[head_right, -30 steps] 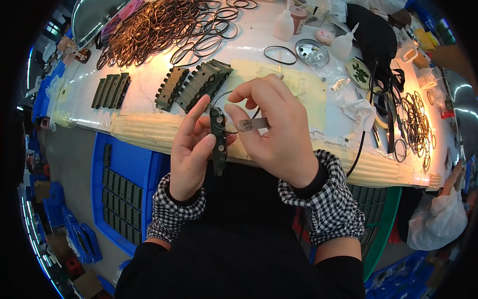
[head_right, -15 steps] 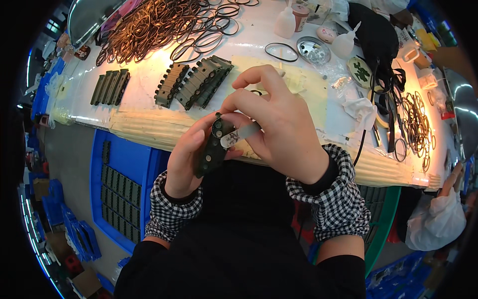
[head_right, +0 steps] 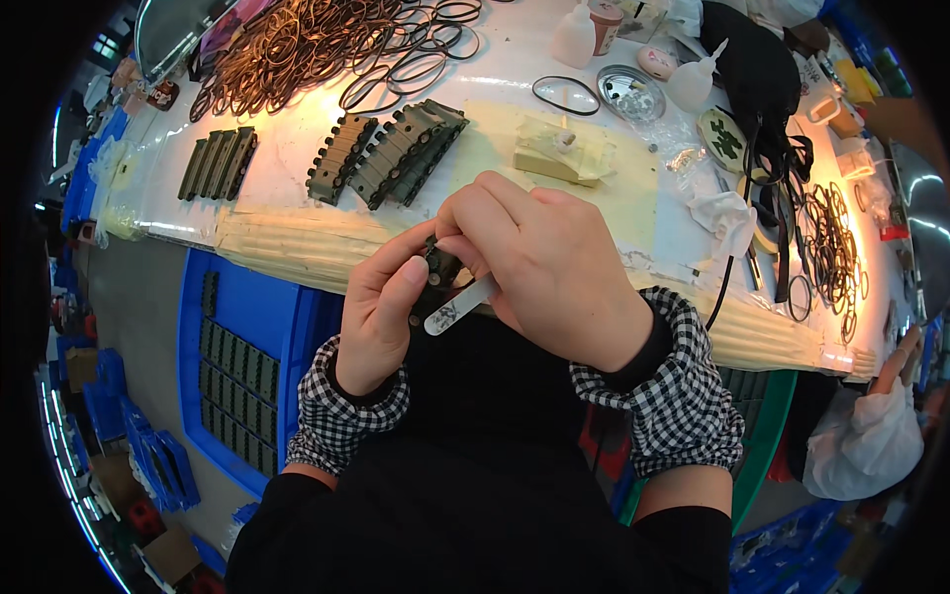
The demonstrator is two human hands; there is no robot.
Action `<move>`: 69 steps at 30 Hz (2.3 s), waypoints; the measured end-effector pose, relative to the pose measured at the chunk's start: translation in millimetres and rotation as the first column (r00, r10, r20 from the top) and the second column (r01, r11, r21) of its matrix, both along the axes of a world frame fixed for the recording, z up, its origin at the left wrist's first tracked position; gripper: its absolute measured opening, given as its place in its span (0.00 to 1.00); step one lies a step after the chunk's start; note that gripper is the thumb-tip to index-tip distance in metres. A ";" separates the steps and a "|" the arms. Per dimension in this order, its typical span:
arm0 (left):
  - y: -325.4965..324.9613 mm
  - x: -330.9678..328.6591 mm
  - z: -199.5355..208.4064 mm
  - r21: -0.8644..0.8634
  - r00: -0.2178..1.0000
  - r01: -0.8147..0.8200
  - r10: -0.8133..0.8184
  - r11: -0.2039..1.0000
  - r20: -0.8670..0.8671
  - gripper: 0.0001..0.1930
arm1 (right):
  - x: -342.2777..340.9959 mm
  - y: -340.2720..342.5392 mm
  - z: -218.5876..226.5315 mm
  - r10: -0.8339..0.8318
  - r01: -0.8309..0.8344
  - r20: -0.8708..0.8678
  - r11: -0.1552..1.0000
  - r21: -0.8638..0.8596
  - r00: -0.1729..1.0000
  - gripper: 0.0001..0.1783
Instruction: Assembling small plastic components by inserting wires and rings using tweezers.
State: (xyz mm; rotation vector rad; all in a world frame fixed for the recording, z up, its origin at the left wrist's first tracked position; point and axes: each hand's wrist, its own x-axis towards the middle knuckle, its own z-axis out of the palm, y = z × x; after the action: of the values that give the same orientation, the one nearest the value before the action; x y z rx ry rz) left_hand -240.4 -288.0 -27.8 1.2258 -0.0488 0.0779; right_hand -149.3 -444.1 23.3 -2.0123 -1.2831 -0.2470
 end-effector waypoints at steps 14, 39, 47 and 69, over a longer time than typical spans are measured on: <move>5.0 3.0 1.7 -0.037 0.993 0.090 -0.093 0.995 -0.069 0.20 | -2.0 -2.1 -6.1 0.004 0.011 0.152 0.995 -0.100 0.988 0.07; -2.2 7.9 -1.2 0.065 0.977 -0.210 0.208 0.975 0.038 0.20 | -40.6 16.0 -21.0 -0.042 0.042 0.009 0.999 0.015 0.999 0.10; -3.3 7.9 -4.2 0.000 0.985 -0.173 0.173 0.985 0.013 0.20 | -43.8 13.3 -19.8 0.006 0.031 0.312 0.993 -0.114 0.950 0.11; -1.8 5.2 5.5 -0.210 0.977 -0.200 0.179 0.957 -0.113 0.22 | -54.6 31.2 -26.4 -0.322 0.290 0.139 0.934 0.207 0.936 0.11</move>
State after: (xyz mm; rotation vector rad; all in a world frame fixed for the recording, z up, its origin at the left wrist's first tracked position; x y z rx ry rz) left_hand -235.2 -289.8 -22.3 1.0079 0.1557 0.1890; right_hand -203.9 -412.9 -3.0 -2.0582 -0.9967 -0.6764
